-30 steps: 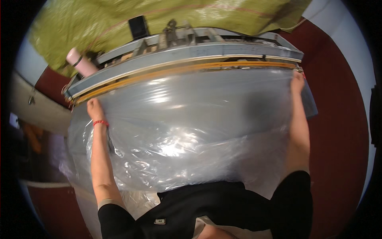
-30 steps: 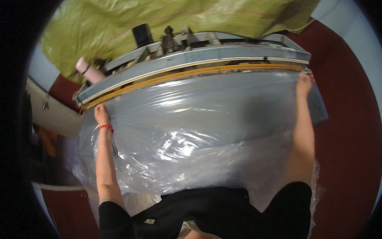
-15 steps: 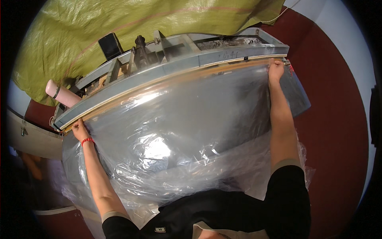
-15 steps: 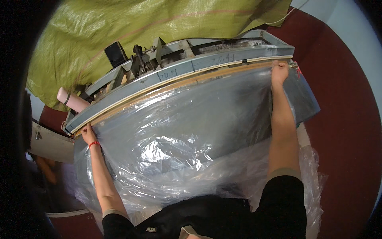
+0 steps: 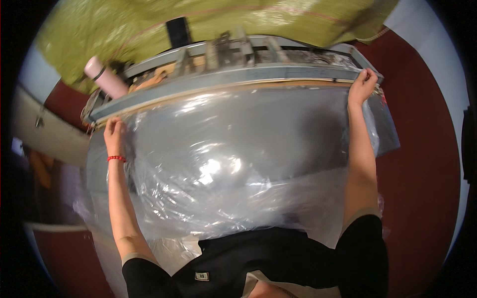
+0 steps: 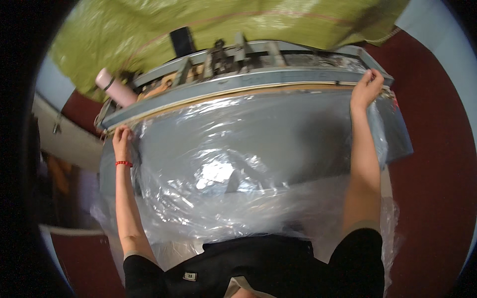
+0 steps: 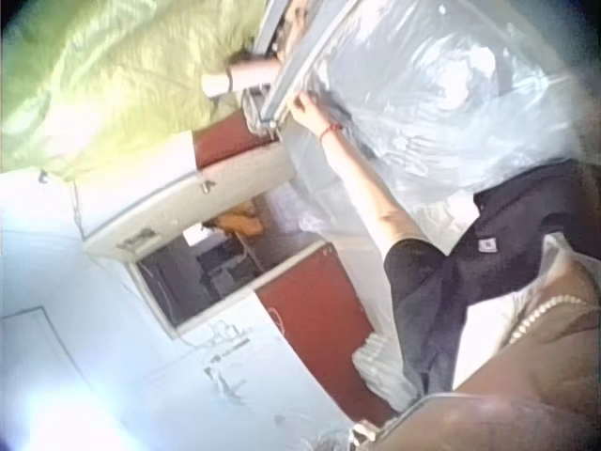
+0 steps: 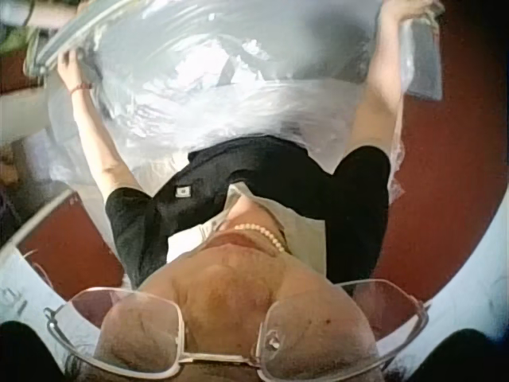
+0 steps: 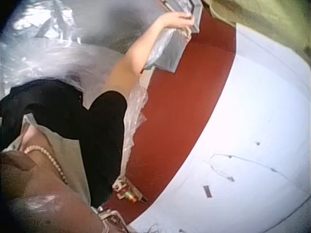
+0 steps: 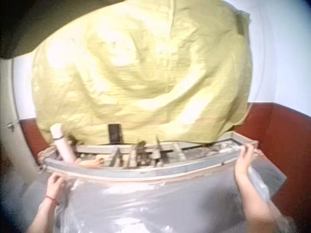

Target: The person is aligning and feeding large plastic film sheets into an industrial sealing and cutting machine.

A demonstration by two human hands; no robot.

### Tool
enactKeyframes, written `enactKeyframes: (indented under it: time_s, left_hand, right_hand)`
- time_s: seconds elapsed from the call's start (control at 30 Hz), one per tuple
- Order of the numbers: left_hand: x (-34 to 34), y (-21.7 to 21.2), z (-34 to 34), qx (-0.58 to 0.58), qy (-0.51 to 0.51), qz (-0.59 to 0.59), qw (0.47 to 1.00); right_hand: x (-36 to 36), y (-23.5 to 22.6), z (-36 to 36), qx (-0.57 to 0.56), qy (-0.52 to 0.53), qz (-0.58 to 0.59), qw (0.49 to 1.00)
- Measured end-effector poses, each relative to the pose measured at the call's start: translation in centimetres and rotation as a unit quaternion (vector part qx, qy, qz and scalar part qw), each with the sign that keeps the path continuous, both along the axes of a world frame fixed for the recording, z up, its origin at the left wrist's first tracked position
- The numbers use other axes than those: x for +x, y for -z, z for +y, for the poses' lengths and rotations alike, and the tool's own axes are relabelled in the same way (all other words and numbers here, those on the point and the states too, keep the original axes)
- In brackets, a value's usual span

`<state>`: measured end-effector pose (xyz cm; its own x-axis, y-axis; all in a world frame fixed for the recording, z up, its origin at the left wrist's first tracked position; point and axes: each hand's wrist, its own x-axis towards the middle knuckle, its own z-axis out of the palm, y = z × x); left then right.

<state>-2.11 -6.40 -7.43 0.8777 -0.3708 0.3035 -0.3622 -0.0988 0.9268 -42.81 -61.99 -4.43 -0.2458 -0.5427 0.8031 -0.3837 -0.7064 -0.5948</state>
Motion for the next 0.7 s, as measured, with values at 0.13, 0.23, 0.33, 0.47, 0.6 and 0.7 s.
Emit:
enactKeyframes:
  time_s: [0.13,0.23,0.33,0.47,0.6,0.7]
  left_hand:
    - [-7.9,-5.3,3.9,-0.027,0.033,-0.06,0.997]
    - [-10.9,-7.0,6.4,-0.06,0.024,-0.083,0.994]
    - [-12.6,-7.8,9.5,-0.076,-0.004,-0.103,0.992]
    - [-14.4,-8.4,12.0,-0.05,-0.058,-0.119,0.99]
    - [-17.2,-7.5,12.9,0.196,0.163,0.079,0.964]
    - [-20.4,-4.5,12.6,0.267,0.311,0.093,0.907]
  right_hand:
    - [9.6,-4.0,15.6,-0.086,-0.321,0.108,0.937]
    - [14.4,-4.8,25.0,-0.158,-0.422,0.222,0.865]
    - [17.3,-5.3,33.2,-0.196,-0.47,0.263,0.82]
    - [17.5,-4.4,37.0,0.168,-0.725,0.381,0.549]
    - [16.4,0.5,29.3,0.238,-0.672,0.27,0.647]
    - [10.1,2.5,19.2,0.258,-0.449,0.243,0.82]
